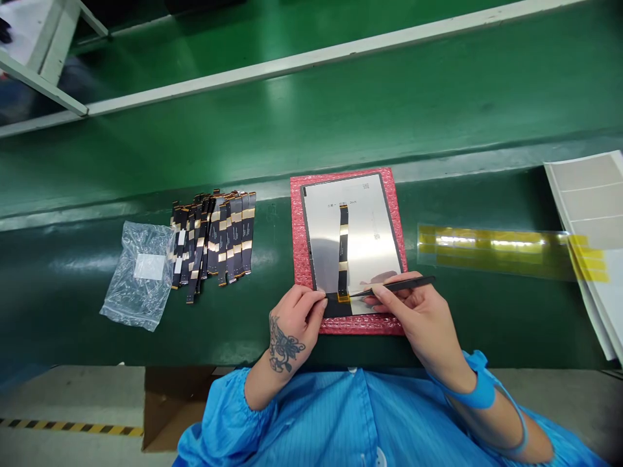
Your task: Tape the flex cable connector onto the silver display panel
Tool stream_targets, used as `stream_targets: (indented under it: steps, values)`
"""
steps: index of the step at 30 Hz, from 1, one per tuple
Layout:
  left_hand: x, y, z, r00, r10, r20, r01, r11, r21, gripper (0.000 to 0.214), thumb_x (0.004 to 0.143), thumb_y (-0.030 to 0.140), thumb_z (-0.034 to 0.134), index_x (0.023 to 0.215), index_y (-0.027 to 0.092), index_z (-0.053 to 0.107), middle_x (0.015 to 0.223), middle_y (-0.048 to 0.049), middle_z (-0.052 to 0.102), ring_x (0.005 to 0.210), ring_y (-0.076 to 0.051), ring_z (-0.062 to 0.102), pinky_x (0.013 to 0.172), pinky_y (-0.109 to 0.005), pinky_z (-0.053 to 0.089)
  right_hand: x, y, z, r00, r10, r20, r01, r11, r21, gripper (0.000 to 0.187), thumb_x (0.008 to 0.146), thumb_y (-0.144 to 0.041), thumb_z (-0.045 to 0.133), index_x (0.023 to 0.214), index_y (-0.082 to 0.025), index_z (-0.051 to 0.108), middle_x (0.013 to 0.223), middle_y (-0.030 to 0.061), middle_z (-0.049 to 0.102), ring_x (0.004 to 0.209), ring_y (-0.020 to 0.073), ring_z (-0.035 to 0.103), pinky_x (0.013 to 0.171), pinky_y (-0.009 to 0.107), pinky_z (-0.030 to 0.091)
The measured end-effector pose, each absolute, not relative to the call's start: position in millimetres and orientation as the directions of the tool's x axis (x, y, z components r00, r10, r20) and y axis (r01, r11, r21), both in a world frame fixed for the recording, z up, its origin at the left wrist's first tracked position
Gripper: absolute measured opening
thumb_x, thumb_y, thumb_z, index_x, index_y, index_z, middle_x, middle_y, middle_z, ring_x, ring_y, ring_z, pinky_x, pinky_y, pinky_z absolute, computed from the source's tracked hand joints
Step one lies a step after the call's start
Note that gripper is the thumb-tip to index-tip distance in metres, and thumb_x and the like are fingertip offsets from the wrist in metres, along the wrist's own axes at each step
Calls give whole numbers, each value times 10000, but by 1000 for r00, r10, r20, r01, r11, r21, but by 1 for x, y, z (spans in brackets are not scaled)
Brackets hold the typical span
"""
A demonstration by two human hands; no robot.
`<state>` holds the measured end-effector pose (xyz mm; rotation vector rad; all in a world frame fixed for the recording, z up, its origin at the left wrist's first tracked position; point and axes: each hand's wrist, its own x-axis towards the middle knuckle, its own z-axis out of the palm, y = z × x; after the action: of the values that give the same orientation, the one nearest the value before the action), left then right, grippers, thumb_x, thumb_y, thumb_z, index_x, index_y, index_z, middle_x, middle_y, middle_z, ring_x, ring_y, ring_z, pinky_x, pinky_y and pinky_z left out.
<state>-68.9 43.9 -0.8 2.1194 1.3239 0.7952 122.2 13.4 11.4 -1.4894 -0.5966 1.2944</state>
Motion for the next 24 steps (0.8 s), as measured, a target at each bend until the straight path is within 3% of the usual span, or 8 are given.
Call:
stream_targets:
  steps: [11, 24]
  values:
    - [-69, 45, 3, 368, 911, 187, 625, -391, 676, 124, 906, 190, 540, 878, 171, 660, 788, -29, 646, 659, -103, 595, 603, -201, 488, 122, 14, 12, 299, 864, -406, -220, -351, -910, 442, 698, -512, 809, 824, -175, 553, 805, 54, 670, 660, 207, 685, 594, 281, 610]
    - [-69, 44, 2, 378, 903, 204, 614, -410, 674, 100, 899, 165, 553, 885, 168, 653, 796, -27, 636, 675, -102, 590, 607, -195, 481, 122, 13, 12, 300, 890, -343, -210, -290, -934, 337, 757, -417, 785, 811, -169, 563, 754, 41, 663, 655, 198, 694, 576, 228, 607]
